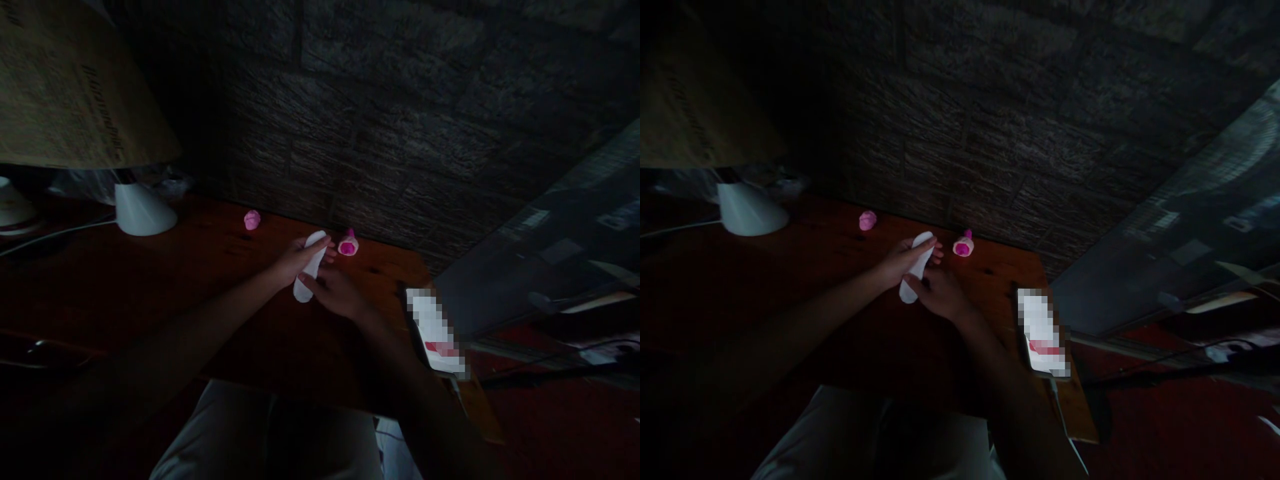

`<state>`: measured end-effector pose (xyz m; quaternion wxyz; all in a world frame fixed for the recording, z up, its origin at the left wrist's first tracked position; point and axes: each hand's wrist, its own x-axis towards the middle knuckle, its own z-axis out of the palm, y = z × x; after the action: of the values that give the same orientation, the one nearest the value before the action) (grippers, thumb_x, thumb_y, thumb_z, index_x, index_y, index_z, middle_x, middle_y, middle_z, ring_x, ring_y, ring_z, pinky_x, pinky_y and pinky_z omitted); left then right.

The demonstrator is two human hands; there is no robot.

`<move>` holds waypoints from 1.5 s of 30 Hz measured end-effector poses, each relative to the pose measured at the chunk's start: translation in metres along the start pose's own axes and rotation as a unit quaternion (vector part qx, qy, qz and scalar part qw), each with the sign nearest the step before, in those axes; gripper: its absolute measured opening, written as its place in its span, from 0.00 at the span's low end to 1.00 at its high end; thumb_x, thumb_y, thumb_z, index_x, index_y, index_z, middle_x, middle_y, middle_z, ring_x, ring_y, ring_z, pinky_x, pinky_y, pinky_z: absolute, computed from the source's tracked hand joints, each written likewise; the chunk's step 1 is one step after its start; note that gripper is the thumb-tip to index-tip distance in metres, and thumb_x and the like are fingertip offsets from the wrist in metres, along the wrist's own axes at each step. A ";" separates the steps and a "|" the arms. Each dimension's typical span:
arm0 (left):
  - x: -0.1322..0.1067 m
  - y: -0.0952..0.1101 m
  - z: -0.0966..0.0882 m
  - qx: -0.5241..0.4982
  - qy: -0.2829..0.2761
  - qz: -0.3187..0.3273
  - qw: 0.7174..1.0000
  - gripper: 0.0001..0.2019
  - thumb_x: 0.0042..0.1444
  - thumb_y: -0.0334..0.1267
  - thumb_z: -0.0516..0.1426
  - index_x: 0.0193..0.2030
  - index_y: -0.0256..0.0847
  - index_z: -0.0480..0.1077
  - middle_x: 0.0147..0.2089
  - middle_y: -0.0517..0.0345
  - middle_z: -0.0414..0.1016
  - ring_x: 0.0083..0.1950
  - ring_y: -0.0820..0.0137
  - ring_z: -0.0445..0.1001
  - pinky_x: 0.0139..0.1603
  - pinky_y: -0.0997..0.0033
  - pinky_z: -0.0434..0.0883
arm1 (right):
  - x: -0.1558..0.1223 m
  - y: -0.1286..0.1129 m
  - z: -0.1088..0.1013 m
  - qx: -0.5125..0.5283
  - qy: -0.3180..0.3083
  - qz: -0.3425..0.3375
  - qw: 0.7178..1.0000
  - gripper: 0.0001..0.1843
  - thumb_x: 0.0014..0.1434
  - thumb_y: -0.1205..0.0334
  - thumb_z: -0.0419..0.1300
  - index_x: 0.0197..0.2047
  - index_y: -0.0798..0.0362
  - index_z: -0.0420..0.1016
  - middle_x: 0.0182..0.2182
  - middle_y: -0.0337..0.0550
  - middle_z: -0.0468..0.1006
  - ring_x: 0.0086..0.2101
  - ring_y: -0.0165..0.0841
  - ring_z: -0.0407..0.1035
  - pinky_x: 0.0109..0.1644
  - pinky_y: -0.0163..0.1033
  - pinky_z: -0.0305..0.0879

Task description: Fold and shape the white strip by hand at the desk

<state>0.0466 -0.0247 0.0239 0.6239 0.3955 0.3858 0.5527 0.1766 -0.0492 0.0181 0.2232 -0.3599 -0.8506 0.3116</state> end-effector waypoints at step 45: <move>0.003 -0.012 -0.007 0.127 -0.011 0.045 0.991 0.12 0.53 0.47 0.63 0.32 0.39 0.77 0.29 0.56 0.79 0.30 0.70 0.74 0.31 0.73 0.67 | 0.000 -0.003 0.000 -0.064 0.005 -0.031 0.997 0.13 0.66 0.59 0.55 0.34 0.55 0.76 0.35 0.47 0.78 0.37 0.35 0.71 0.42 0.40 0.64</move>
<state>0.0450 -0.0224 0.0099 0.5476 0.4944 0.4280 0.5221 0.1755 -0.0511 0.0199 0.2133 -0.3482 -0.8786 0.2477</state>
